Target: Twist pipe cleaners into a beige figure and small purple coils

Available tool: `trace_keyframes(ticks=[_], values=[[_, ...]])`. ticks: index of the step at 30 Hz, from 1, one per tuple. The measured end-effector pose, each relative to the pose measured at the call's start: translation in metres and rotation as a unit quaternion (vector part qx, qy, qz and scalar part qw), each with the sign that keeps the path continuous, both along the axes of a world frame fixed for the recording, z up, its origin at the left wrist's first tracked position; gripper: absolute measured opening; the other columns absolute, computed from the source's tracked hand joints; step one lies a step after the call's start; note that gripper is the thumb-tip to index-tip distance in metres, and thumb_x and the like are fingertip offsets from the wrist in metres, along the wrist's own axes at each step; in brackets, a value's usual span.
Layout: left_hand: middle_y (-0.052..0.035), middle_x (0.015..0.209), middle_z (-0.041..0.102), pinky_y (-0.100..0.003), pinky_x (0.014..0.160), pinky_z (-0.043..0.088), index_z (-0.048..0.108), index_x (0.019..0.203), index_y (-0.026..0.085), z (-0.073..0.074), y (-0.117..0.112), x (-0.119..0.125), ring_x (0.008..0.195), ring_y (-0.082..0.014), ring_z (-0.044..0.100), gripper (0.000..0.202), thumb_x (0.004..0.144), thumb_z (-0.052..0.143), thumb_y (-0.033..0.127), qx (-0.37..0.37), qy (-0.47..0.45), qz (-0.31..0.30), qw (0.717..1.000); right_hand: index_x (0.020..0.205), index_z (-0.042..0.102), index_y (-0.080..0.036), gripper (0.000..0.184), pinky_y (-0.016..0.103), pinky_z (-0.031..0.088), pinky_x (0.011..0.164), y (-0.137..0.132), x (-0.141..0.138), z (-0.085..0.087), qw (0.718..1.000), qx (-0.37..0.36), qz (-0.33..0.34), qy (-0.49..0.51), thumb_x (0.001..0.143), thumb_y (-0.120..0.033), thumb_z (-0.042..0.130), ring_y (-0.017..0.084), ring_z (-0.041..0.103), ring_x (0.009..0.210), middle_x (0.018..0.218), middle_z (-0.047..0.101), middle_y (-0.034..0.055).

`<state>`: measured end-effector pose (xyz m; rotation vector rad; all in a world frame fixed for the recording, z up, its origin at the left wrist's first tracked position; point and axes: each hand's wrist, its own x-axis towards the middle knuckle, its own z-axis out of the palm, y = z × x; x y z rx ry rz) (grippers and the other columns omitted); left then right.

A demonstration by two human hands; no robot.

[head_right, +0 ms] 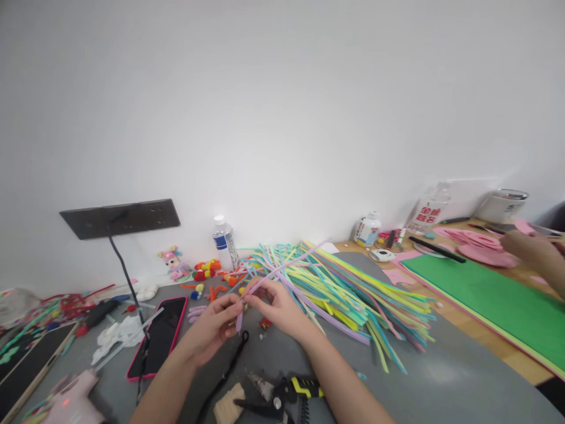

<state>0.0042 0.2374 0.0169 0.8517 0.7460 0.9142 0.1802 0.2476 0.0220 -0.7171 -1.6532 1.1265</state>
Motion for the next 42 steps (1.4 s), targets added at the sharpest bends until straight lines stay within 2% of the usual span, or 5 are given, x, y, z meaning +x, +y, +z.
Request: trace_keyframes(ticks=[8,15,23,35,42], values=[[0.0059,0.060,0.054,-0.012,0.043,0.036,0.065,0.072,0.015,-0.0030,0.0009,0.0052,0.052,-0.0041,0.045,0.037,0.061,0.090,0.040,0.025,-0.027,0.092,0.995,0.087,0.070,-0.019,0.017,0.031,0.051,0.078,0.0001,-0.0012,-0.0002,0.981,0.175,-0.058,-0.055,0.095,-0.029,0.058,0.019,0.066,0.084,0.089,0.070,0.0071],[0.0026,0.059,0.064,-0.012,0.043,0.041,0.065,0.072,0.016,-0.0003,0.0006,0.0083,0.053,-0.0070,0.057,0.041,0.055,0.092,0.041,0.021,-0.037,0.131,0.991,0.087,0.069,-0.020,0.010,0.030,0.050,0.073,0.0013,-0.0030,-0.0011,0.972,0.194,-0.112,-0.065,0.092,-0.026,0.063,0.018,0.063,0.078,0.080,0.067,0.0037],[0.0019,0.062,0.070,-0.013,0.045,0.047,0.065,0.072,0.016,0.0013,0.0031,0.0083,0.057,-0.0095,0.065,0.047,0.047,0.095,0.041,0.008,-0.033,0.200,0.979,0.094,0.069,-0.018,0.015,0.031,0.052,0.073,0.0010,-0.0057,-0.0023,0.967,0.238,-0.074,-0.060,0.089,-0.032,0.068,0.019,0.065,0.078,0.085,0.070,0.0067],[0.0019,0.066,0.070,-0.015,0.048,0.050,0.071,0.077,0.016,0.0004,0.0021,0.0075,0.061,-0.0106,0.065,0.040,0.052,0.093,0.038,0.051,-0.011,0.195,0.979,0.089,0.074,-0.019,0.013,0.030,0.051,0.077,0.0033,-0.0020,-0.0045,0.989,0.122,-0.071,-0.029,0.088,-0.031,0.070,0.018,0.067,0.080,0.083,0.073,0.0054],[0.0030,0.054,0.066,-0.016,0.050,0.051,0.070,0.068,0.015,-0.0008,0.0041,0.0072,0.051,-0.0085,0.061,0.040,0.050,0.092,0.042,0.092,0.038,0.214,0.972,0.085,0.072,-0.020,0.015,0.030,0.050,0.073,0.0065,-0.0012,-0.0061,0.993,0.082,-0.083,-0.015,0.086,-0.035,0.071,0.018,0.066,0.079,0.082,0.071,0.0039]])
